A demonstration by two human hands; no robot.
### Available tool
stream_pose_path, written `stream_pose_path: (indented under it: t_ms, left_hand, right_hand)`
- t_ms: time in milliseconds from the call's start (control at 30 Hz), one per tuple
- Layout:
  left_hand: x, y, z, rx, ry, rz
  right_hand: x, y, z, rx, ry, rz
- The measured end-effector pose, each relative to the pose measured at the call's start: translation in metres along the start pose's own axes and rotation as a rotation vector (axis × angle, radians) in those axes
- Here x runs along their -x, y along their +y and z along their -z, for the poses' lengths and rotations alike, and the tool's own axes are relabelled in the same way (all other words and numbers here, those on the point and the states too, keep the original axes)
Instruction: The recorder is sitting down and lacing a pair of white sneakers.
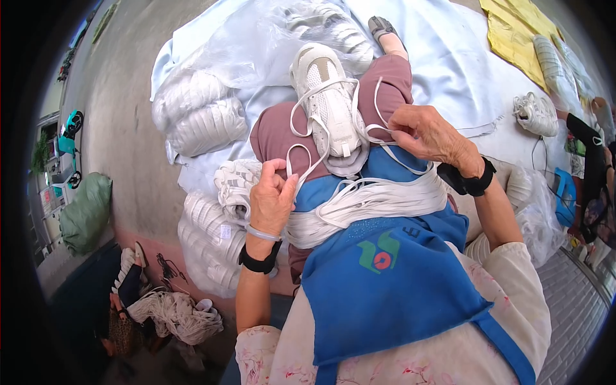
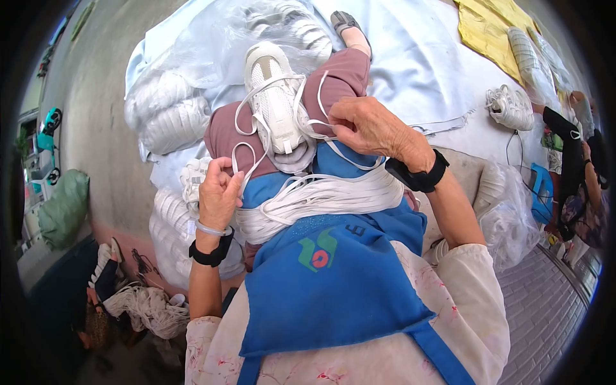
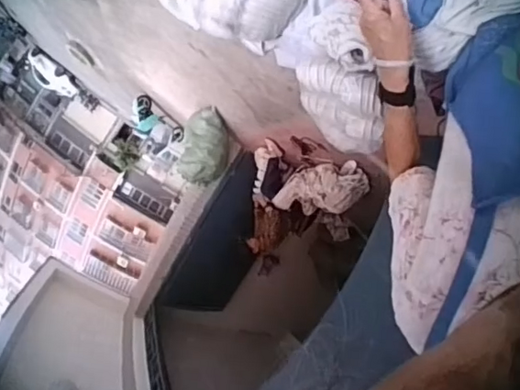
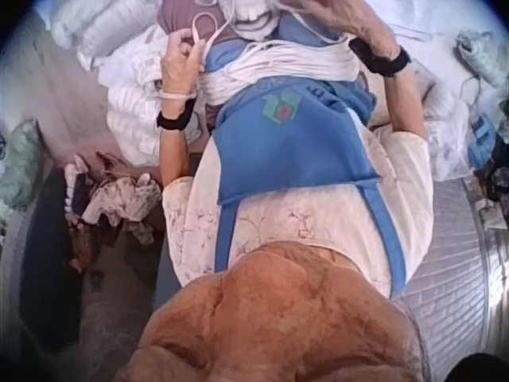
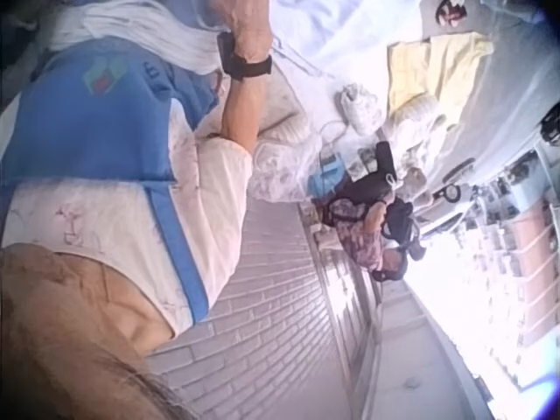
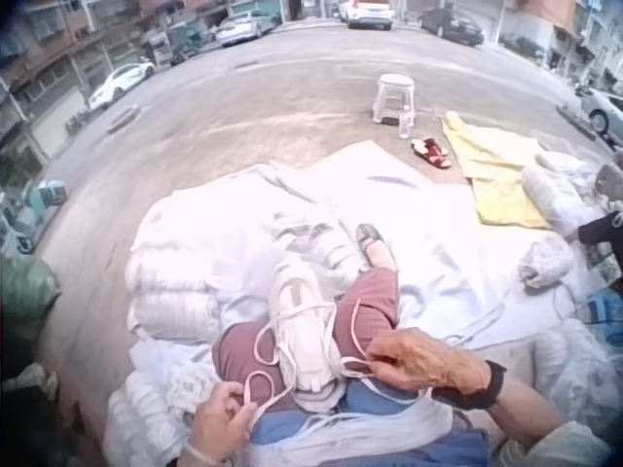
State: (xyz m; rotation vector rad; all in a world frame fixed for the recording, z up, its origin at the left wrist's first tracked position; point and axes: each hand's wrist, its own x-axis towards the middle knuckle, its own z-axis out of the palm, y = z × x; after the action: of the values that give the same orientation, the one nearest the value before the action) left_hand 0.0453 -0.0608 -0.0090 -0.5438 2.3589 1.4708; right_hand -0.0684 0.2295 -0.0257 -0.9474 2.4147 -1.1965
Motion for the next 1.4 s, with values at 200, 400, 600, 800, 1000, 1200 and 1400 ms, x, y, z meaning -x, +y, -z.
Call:
stream_pose_path:
  t_ms: [200,400,600,800,1000,1200,1400]
  left_hand:
    - [-0.004,-0.001,0.014,-0.171,0.095,-0.061]
    - [-0.001,0.005,0.029,-0.041,0.323,-0.303]
    - [-0.013,0.021,0.022,0.153,0.422,-0.373]
    - [-0.030,0.057,-0.017,-0.241,0.159,-0.596]
    - [-0.052,0.041,-0.057,-0.975,-0.030,-0.797]
    - [-0.042,0.024,-0.058,-1.018,-0.090,-0.779]
    - [-0.034,0.023,-0.059,-1.046,-0.033,-0.800]
  right_hand:
    - [0.015,0.017,0.005,-0.015,0.059,-0.395]
    - [-0.005,0.015,-0.011,0.165,0.308,-0.302]
    - [-0.032,0.027,-0.025,0.441,0.216,-0.096]
    - [-0.039,0.006,-0.018,-0.268,0.344,-0.262]
    - [-0.025,-0.022,-0.029,0.047,0.121,-0.160]
    - [-0.012,-0.010,-0.054,0.172,0.108,-0.118]
    - [-0.015,-0.016,-0.067,0.267,0.069,-0.135]
